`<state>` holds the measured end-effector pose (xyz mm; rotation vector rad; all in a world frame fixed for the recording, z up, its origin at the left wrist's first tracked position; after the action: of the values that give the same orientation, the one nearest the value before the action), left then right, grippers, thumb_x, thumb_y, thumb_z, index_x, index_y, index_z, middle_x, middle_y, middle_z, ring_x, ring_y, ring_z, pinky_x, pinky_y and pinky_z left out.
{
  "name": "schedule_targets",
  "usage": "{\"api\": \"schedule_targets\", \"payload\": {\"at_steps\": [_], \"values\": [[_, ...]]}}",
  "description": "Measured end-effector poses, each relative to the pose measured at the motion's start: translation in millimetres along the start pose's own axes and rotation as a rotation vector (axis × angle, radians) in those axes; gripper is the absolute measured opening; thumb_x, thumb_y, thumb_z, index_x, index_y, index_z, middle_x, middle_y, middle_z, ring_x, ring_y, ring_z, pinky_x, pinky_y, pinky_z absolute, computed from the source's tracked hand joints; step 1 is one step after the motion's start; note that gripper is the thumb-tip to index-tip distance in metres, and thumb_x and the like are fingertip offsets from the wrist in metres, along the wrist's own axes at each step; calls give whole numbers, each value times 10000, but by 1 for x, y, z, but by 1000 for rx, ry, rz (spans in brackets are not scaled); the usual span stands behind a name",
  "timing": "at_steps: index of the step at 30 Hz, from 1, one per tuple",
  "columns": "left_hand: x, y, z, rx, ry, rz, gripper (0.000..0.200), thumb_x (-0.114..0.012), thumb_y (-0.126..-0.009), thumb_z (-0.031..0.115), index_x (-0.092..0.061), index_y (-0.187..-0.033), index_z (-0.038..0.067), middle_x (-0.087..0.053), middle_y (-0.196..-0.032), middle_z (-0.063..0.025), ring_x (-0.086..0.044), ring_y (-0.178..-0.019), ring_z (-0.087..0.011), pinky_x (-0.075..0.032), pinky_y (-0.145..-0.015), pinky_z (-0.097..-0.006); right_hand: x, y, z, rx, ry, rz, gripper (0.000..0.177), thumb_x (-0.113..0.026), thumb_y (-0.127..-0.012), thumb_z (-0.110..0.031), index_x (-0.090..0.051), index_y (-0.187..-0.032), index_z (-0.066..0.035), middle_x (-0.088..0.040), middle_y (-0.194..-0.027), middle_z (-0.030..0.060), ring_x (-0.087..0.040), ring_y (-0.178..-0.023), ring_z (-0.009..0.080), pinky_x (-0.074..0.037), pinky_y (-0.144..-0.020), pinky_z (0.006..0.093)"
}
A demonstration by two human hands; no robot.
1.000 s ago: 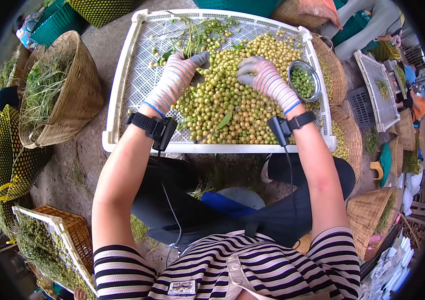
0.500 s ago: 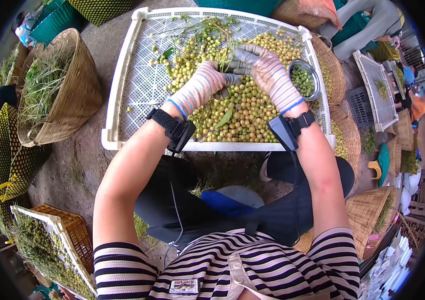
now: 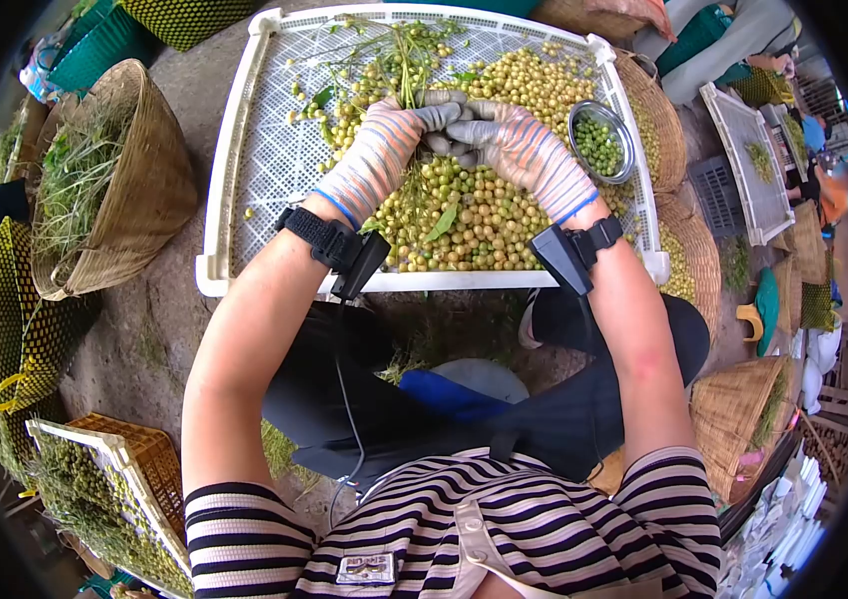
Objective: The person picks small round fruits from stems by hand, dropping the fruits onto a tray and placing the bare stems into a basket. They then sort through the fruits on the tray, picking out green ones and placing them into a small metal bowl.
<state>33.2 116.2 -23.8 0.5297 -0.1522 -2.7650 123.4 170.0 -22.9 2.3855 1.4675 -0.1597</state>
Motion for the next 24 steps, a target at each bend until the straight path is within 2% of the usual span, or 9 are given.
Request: {"api": "schedule_targets", "payload": {"at_steps": [3, 5, 6, 10, 13, 15, 17, 20, 24], "values": [[-4, 7, 10, -34, -43, 6, 182, -640, -791, 131, -651, -932, 16, -655, -756, -29, -542, -549, -59, -418, -503, -181, 20, 1, 2, -8, 172, 17, 216, -650, -758, -175, -640, -948, -73, -635, -846, 74, -608, -747, 194, -488, -692, 324], [-3, 11, 20, -51, 48, 33, 189, -643, -791, 133, -645, -938, 13, -659, -767, -41, -567, -578, -67, -425, -511, -188, 21, 12, -34, 193, 1682, 322, 220, -639, -727, -242, -663, -929, -159, -624, -898, 92, -584, -860, 263, -469, -746, 405], [3, 11, 21, -40, 16, 49, 187, -646, -793, 144, -643, -928, 16, -658, -758, -43, -575, -585, -74, -424, -512, -192, 16, 20, -30, 178, 1751, 308, 199, -617, -716, -278, -673, -898, -221, -604, -945, 99, -543, -939, 305, -430, -815, 452], [27, 5, 8, 11, -72, 82, 186, -667, -786, 197, -634, -863, 31, -651, -724, -39, -592, -598, -92, -424, -515, -200, -11, 25, 25, -53, 1990, -31, 238, -653, -696, -326, -676, -843, -140, -622, -882, 81, -552, -933, 263, -416, -823, 439], [37, 6, 9, 35, -117, 129, 188, -681, -777, 215, -633, -814, 38, -634, -685, -28, -579, -575, -94, -423, -510, -201, 2, 14, 24, 54, 1838, 41, 225, -638, -705, -292, -676, -783, -84, -651, -790, 91, -614, -788, 265, -465, -741, 408], [43, 10, 16, 14, -124, 146, 186, -687, -773, 218, -631, -787, 42, -622, -663, -24, -566, -558, -92, -423, -500, -203, 21, 6, 8, 183, 1329, 113, 206, -626, -727, -244, -676, -835, -76, -658, -782, 111, -631, -725, 246, -486, -686, 363], [45, 8, 17, -14, -138, 104, 171, -694, -763, 191, -628, -825, 46, -595, -638, -6, -548, -531, -87, -438, -495, -213, 33, -11, 0, 41, 868, 187, 209, -657, -758, -218, -676, -865, -39, -663, -721, 64, -587, -607, 129, -473, -586, 274], [38, 8, 8, 48, -141, 32, 304, -711, -740, 169, -600, -983, 24, -593, -673, -6, -532, -533, -82, -446, -501, -217, 11, -22, -20, -49, 823, 158, 223, -656, -760, -223, -675, -862, -26, -647, -666, 37, -546, -551, 105, -462, -546, 272], [35, 10, 16, -6, -213, 29, 281, -699, -752, 159, -629, -986, 21, -602, -691, -3, -497, -525, -64, -401, -487, -190, -22, -42, -12, 4, 988, 14, 230, -656, -738, -239, -678, -839, -34, -629, -618, 54, -559, -539, 101, -455, -532, 267]]}}
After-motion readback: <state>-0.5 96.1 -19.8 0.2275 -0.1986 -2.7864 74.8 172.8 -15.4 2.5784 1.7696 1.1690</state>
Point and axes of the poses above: each hand's wrist, its own y-axis away from the middle knuckle, its own x-axis out of the back of the hand, z = x × y, the point moved 9 cm from there along -y, towards the middle knuckle
